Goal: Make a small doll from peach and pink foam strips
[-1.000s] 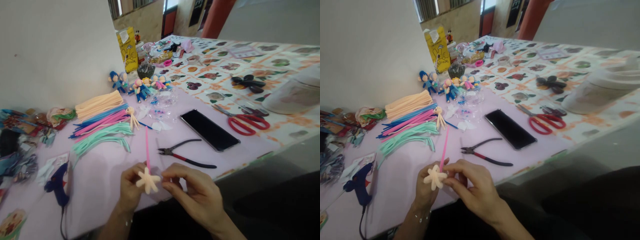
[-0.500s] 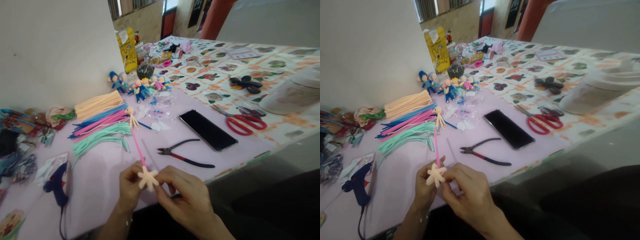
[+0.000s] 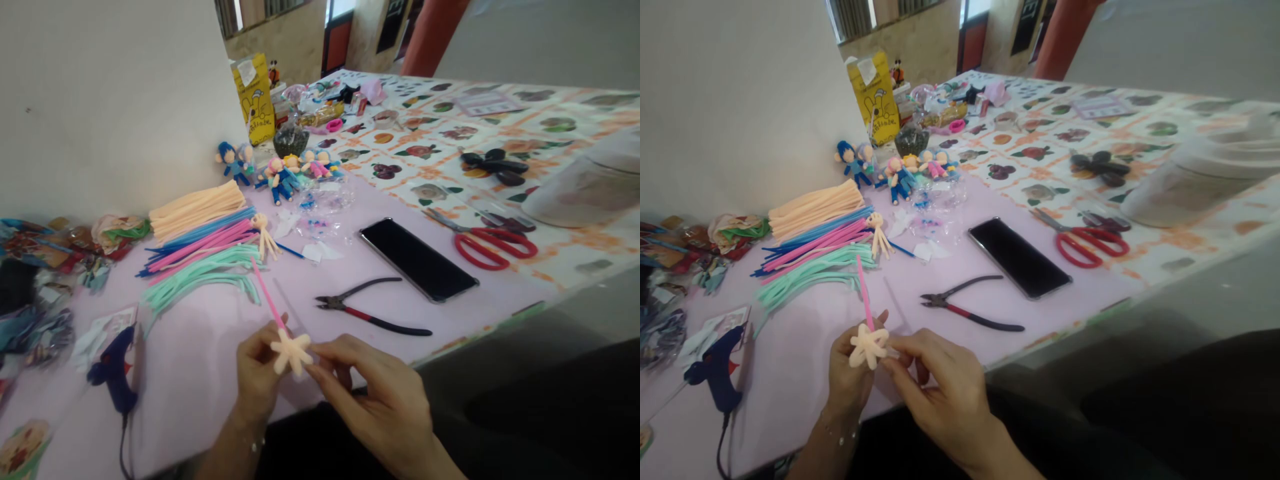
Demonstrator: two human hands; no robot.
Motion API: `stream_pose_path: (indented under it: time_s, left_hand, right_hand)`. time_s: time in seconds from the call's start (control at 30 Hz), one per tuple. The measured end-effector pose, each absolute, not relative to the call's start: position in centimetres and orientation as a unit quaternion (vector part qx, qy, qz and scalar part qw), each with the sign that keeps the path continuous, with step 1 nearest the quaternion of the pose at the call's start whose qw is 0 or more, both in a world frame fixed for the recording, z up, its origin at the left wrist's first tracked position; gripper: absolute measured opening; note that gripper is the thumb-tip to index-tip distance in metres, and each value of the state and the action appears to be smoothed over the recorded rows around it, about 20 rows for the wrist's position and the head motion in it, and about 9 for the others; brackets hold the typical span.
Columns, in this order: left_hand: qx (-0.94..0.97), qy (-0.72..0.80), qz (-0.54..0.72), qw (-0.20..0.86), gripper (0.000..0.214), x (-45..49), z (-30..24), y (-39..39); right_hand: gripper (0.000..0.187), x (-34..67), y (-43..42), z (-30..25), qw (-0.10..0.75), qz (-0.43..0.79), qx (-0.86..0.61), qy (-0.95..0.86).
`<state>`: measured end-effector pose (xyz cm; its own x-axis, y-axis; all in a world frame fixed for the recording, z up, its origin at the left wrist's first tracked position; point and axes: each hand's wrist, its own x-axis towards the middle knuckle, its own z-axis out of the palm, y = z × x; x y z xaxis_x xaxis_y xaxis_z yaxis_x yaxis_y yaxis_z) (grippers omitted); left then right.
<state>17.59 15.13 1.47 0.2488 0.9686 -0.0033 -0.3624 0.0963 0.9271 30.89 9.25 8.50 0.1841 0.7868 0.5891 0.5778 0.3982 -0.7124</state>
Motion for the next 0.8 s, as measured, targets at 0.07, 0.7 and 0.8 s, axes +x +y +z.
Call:
stream_pose_path:
  time_s: [0.07, 0.7, 0.8]
  left_hand:
    - [0.427, 0.353, 0.502, 0.664, 0.025, 17.5, 1.3, 15.2]
    - [0.449, 0.359, 0.525, 0.628, 0.022, 17.8, 1.6, 15.2]
    - [0.458, 0.349, 0.521, 0.63, 0.023, 17.8, 1.8, 15.3]
  right_hand:
    - [0.01, 30.9, 8.9, 8.5, 0.561, 0.087, -0.54, -0.621]
    - [0.017, 30.5, 9.8, 7.5, 0.522, 0.029, -0.48, -0.704]
    - [0.013, 30.6, 9.5, 7.8, 0.557, 0.083, -0.48, -0.672]
